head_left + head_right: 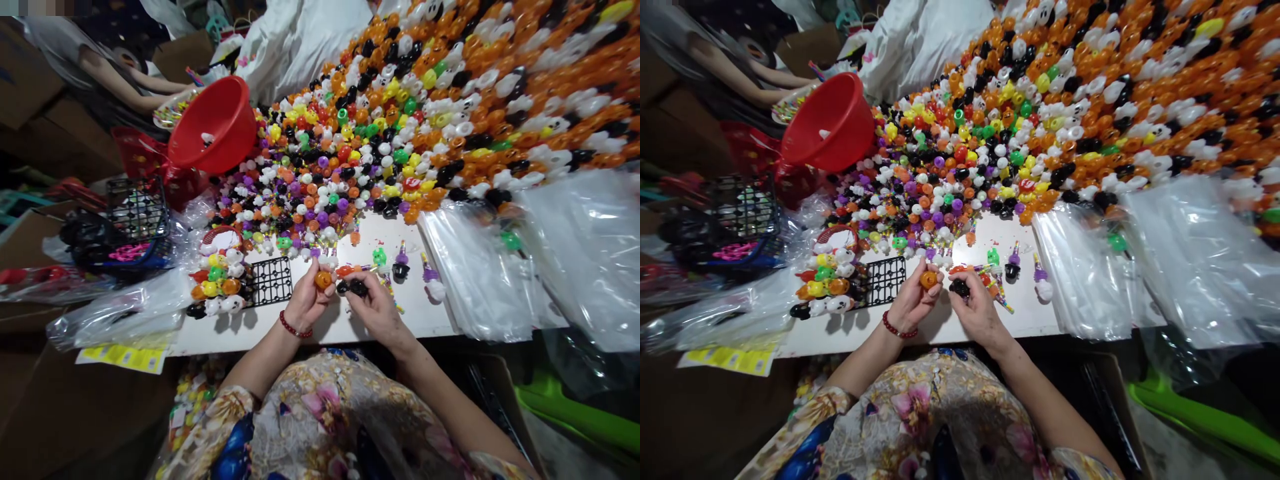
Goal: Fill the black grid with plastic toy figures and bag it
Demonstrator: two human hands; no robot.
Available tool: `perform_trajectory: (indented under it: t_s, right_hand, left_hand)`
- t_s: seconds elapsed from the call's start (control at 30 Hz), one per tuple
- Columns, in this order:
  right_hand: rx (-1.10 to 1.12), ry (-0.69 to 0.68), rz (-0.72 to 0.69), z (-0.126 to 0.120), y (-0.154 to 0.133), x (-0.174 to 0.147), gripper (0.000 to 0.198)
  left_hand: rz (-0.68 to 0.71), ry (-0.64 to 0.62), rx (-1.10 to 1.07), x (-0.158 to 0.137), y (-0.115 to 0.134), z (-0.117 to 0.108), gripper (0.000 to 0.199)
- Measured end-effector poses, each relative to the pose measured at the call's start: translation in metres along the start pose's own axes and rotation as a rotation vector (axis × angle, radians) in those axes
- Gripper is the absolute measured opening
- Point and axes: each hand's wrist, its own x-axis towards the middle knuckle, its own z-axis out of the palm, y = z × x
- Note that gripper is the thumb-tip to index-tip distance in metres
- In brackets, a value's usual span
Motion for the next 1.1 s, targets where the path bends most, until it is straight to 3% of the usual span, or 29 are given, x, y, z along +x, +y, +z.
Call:
perform_trajectory:
  t_s: [0.1, 0.2, 0.33, 0.43, 0.57, 0.63, 0.67, 0.77, 0.93, 1.0, 1.1]
  right_hand:
    - [-0.009, 0.006, 0.014, -0.001, -0.004, 0.001, 0.027]
    - [-0.038, 0.011, 0.008, -0.004, 0.002, -0.001, 0.032]
    - [-0.078, 0.005, 0.006, -0.004, 0.030, 0.000, 0.043]
    - [-0.113, 0.003, 0.018, -0.003, 0.045, 0.000, 0.047]
    - [-0.108, -0.108, 0.037, -0.007, 0.036, -0.010, 0.047]
    - [-0.110, -0.119, 0.033, -0.009, 0.027, -0.014, 0.047]
    - [-0.114, -0.112, 0.035, -0.010, 0.024, -0.016, 0.046]
    - [-0.097, -0.077, 0.092, -0.010, 0.022, -0.019, 0.048]
    - [-0.049, -0.010, 0.156, -0.016, 0.026, -0.023, 0.040]
    - [-0.056, -0.001, 0.141, -0.021, 0.026, -0.022, 0.033]
    - [-0.078, -0.008, 0.116, -0.025, 0.024, -0.019, 0.027]
  left_hand:
    - [0.070, 0.039, 0.050, -0.002, -0.008, 0.000, 0.042]
    - [0.274, 0.084, 0.104, -0.001, -0.012, 0.002, 0.038]
    - [0.480, 0.043, 0.094, 0.017, 0.009, 0.020, 0.030]
    - [0.578, 0.036, -0.079, 0.031, 0.065, 0.053, 0.011]
    - [0.918, 0.148, -0.240, 0.044, 0.172, 0.095, 0.012]
    - [0.863, 0.240, -0.166, 0.055, 0.205, 0.101, 0.024]
    - [0.827, 0.262, -0.105, 0.062, 0.210, 0.101, 0.027]
    - [0.843, 0.190, 0.195, 0.080, 0.180, 0.086, 0.023]
    - [0.773, 0.171, 0.940, 0.091, 0.077, 0.043, 0.017]
    - [0.767, 0.175, 1.129, 0.092, 0.048, 0.033, 0.013]
    - [0.789, 0.079, 1.302, 0.097, 0.024, 0.030, 0.011]
